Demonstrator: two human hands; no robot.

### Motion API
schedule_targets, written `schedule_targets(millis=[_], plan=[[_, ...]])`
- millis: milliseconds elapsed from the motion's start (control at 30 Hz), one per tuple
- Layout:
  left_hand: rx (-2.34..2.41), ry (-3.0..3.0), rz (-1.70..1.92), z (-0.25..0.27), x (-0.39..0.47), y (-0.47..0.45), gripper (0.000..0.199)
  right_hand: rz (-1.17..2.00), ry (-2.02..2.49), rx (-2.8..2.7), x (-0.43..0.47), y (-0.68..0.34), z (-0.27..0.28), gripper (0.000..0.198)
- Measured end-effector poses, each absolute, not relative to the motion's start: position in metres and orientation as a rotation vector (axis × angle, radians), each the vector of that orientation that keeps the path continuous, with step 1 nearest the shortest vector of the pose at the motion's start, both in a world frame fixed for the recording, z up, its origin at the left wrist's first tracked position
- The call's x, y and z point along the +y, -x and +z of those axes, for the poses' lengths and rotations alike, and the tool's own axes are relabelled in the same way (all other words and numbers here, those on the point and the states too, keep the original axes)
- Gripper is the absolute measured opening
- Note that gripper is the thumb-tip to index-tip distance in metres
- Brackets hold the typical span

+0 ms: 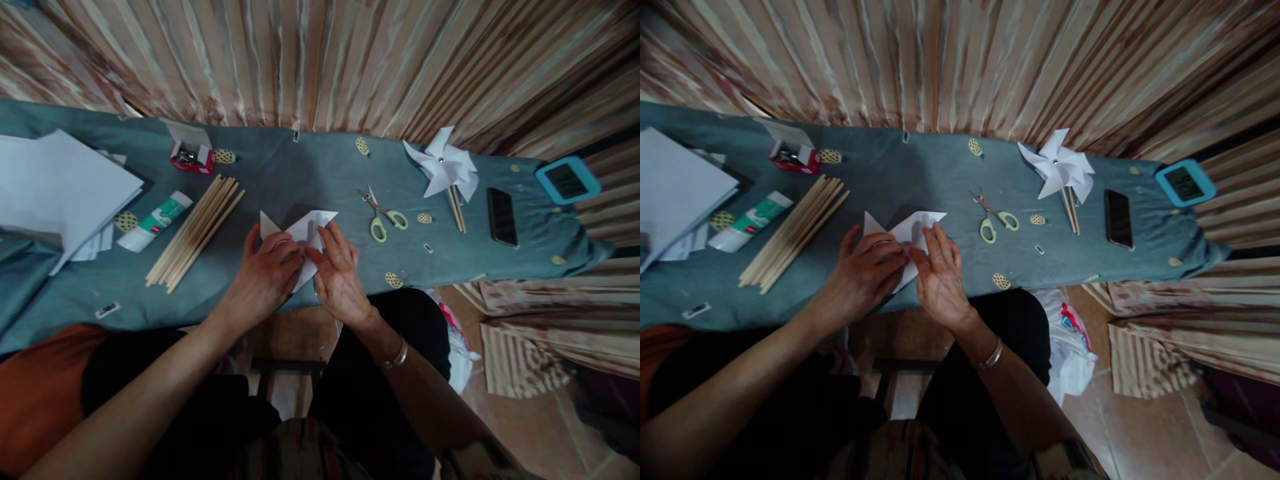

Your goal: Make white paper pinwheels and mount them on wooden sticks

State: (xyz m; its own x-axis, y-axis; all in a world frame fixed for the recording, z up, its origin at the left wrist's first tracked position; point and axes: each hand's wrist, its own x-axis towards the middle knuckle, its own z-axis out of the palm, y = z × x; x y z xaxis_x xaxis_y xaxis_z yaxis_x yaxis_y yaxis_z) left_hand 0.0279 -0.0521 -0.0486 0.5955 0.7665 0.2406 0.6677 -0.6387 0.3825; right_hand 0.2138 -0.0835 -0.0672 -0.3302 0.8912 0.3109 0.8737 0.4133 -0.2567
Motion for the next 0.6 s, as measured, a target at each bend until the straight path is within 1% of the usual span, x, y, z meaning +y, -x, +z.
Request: schedule_targets(millis=[200,467,600], plan=[[1.181,-2.57,0.572,-0.0478,-0.0534,-0.0287,0.021,0.165,1.497,-2.263,-0.0817,-0.2148,-0.0657,0.039],[1.158,-2.615,0.588,-0.0519,-0.0523,-0.0287,0.022,0.092,1.501,-2.261,-0.0838,-0.2133,-0.0682,0.038],[1.157,-2.667,0.583,-0.0526,-0.0522,-0.028,0.021,0.107,1.511,-2.237,-0.0853,-0.2102,-0.0682,0.041]])
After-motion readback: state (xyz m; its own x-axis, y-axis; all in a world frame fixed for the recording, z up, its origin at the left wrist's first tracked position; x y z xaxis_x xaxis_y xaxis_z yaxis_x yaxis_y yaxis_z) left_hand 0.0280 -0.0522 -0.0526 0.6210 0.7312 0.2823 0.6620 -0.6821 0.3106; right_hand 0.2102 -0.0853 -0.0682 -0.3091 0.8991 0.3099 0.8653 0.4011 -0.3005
